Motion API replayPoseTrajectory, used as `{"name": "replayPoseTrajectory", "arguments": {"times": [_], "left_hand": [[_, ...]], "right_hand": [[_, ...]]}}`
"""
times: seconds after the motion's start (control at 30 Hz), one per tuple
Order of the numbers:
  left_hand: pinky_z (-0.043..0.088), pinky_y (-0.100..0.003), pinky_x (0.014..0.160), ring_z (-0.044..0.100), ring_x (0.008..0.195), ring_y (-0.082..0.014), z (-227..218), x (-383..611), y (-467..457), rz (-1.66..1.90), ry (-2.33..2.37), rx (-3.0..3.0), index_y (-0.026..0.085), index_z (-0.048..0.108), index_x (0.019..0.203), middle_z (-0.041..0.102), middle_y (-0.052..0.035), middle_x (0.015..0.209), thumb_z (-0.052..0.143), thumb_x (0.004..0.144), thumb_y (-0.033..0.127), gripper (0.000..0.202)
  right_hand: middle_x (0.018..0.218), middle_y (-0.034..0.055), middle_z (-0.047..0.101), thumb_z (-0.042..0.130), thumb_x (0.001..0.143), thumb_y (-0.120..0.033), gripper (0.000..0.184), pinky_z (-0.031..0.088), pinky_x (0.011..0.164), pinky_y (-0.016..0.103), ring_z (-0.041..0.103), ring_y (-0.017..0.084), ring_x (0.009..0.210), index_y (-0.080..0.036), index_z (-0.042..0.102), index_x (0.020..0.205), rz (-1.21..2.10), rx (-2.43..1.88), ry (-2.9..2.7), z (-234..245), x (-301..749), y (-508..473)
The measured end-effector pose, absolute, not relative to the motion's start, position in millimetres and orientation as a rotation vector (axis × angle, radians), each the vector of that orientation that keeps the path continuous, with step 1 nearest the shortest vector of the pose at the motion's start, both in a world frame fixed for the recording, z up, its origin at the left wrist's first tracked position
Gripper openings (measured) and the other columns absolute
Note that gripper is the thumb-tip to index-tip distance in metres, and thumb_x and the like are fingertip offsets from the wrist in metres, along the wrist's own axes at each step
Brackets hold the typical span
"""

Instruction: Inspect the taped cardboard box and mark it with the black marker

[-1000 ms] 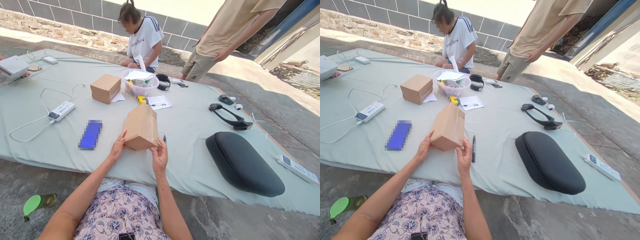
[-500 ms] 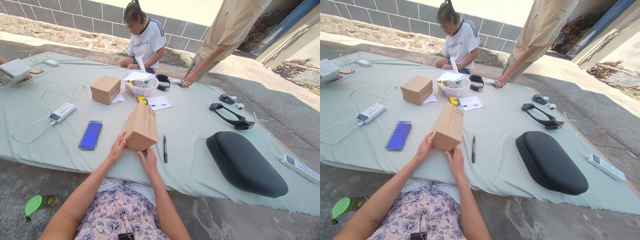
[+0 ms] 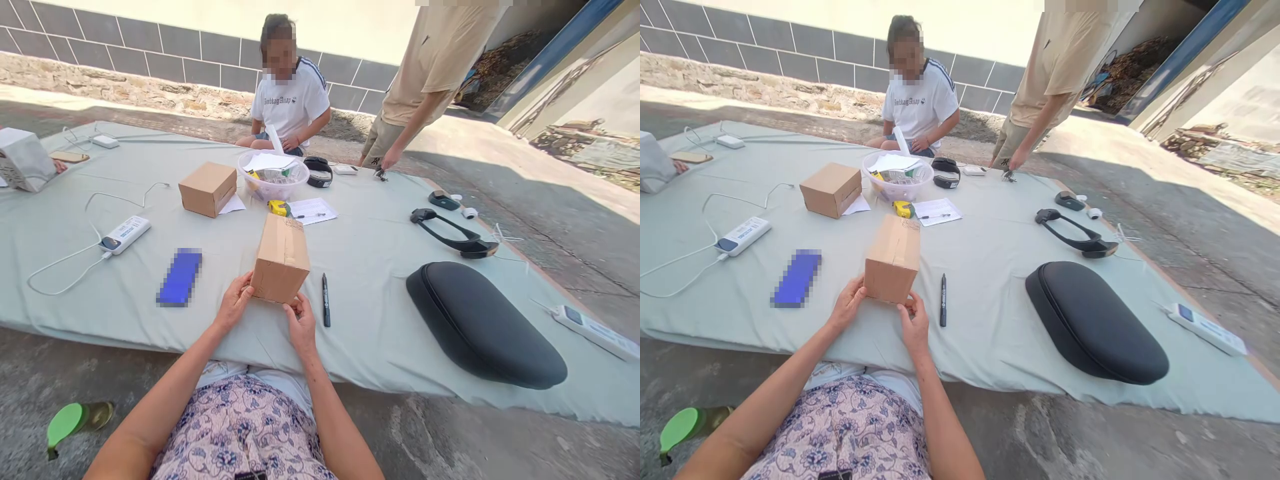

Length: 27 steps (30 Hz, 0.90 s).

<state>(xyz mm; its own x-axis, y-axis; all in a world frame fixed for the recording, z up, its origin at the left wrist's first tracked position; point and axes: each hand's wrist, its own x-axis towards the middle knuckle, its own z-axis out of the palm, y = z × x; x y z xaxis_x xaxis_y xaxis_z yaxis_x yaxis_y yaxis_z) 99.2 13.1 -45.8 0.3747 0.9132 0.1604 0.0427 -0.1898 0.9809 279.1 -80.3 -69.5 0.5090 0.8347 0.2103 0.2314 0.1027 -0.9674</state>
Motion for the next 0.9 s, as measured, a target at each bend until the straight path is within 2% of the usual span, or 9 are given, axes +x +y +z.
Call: {"name": "replayPoseTrajectory", "arguments": {"times": [0.1, 0.27, 0.43, 0.5, 0.6, 0.67, 0.73, 0.83, 0.9], "left_hand": [[0.045, -0.047, 0.114, 0.051, 0.138, -0.0285, -42.5, 100.3, 12.7, 1.046, 0.885, 1.613, 0.02, 0.063, 0.133, 0.058, -0.0127, 0.145, 0.054, 0.092, 0.062, 0.06], [0.052, -0.047, 0.106, 0.066, 0.12, -0.0266, -40.9, 102.9, 9.7, 0.969, 0.825, 1.603, 0.023, 0.064, 0.131, 0.072, -0.0088, 0.129, 0.054, 0.092, 0.052, 0.05], [0.056, -0.046, 0.097, 0.071, 0.104, -0.0269, -41.0, 104.4, 7.1, 0.952, 0.834, 1.609, 0.023, 0.071, 0.109, 0.077, -0.0081, 0.11, 0.058, 0.09, 0.047, 0.033], [0.057, -0.044, 0.094, 0.071, 0.101, -0.0262, -42.8, 105.0, 8.2, 0.976, 0.854, 1.595, 0.022, 0.069, 0.107, 0.076, -0.0088, 0.106, 0.061, 0.088, 0.045, 0.031], [0.056, -0.042, 0.096, 0.066, 0.114, -0.0258, -45.9, 105.4, 10.7, 1.061, 0.891, 1.545, 0.02, 0.057, 0.127, 0.068, -0.0125, 0.123, 0.06, 0.088, 0.044, 0.046], [0.053, -0.041, 0.103, 0.057, 0.131, -0.0258, -46.8, 105.0, 11.3, 1.137, 0.906, 1.496, 0.022, 0.039, 0.145, 0.055, -0.0153, 0.144, 0.056, 0.09, 0.044, 0.062], [0.047, -0.04, 0.111, 0.045, 0.145, -0.025, -46.8, 104.0, 10.5, 1.211, 0.915, 1.428, 0.025, 0.02, 0.156, 0.041, -0.0154, 0.158, 0.055, 0.091, 0.044, 0.076], [0.041, -0.039, 0.118, 0.037, 0.151, -0.0247, -46.9, 102.7, 8.6, 1.287, 0.925, 1.343, 0.028, 0.002, 0.161, 0.029, -0.0145, 0.165, 0.058, 0.09, 0.045, 0.092], [0.04, -0.04, 0.119, 0.038, 0.151, -0.0256, -48.4, 102.0, 8.4, 1.296, 0.926, 1.341, 0.029, 0.0, 0.161, 0.029, -0.015, 0.166, 0.06, 0.09, 0.045, 0.094]], "right_hand": [[0.088, 0.0045, 0.072, 0.064, 0.085, -0.039, 0.048, 0.054, 0.077, 0.035, 0.067, 0.019, 0.081, -0.017, 0.057, 0.127, 0.576, -1.393, -0.935, -67.3, 281.2, -80.6], [0.09, 0.0038, 0.069, 0.065, 0.084, -0.04, 0.047, 0.056, 0.078, 0.035, 0.066, 0.018, 0.082, -0.02, 0.059, 0.126, 0.553, -1.315, -0.831, -65.3, 284.3, -82.2], [0.099, 0.0064, 0.07, 0.066, 0.084, -0.043, 0.042, 0.057, 0.079, 0.035, 0.066, 0.018, 0.086, -0.021, 0.063, 0.12, 0.479, -1.306, -0.8, -67.1, 285.2, -82.1], [0.098, 0.0065, 0.07, 0.065, 0.084, -0.045, 0.039, 0.058, 0.078, 0.035, 0.066, 0.018, 0.085, -0.021, 0.065, 0.115, 0.448, -1.316, -0.795, -67.3, 285.0, -82.6], [0.096, 0.0059, 0.07, 0.062, 0.087, -0.048, 0.032, 0.057, 0.077, 0.036, 0.064, 0.016, 0.077, -0.02, 0.068, 0.102, 0.429, -1.33, -0.791, -67.0, 284.7, -84.0], [0.093, 0.0054, 0.069, 0.06, 0.089, -0.049, 0.031, 0.057, 0.076, 0.035, 0.064, 0.016, 0.074, -0.02, 0.067, 0.098, 0.424, -1.338, -0.788, -66.9, 284.8, -84.6], [0.092, 0.0054, 0.07, 0.059, 0.089, -0.048, 0.031, 0.058, 0.076, 0.035, 0.065, 0.016, 0.075, -0.02, 0.066, 0.101, 0.429, -1.343, -0.791, -67.2, 284.7, -84.3], [0.097, 0.0081, 0.073, 0.058, 0.09, -0.046, 0.035, 0.058, 0.077, 0.035, 0.068, 0.017, 0.08, -0.019, 0.065, 0.11, 0.459, -1.342, -0.822, -67.7, 283.8, -83.0], [0.103, 0.0104, 0.074, 0.058, 0.09, -0.044, 0.036, 0.058, 0.079, 0.035, 0.069, 0.017, 0.084, -0.018, 0.065, 0.114, 0.485, -1.34, -0.859, -67.7, 282.8, -82.2]]}}
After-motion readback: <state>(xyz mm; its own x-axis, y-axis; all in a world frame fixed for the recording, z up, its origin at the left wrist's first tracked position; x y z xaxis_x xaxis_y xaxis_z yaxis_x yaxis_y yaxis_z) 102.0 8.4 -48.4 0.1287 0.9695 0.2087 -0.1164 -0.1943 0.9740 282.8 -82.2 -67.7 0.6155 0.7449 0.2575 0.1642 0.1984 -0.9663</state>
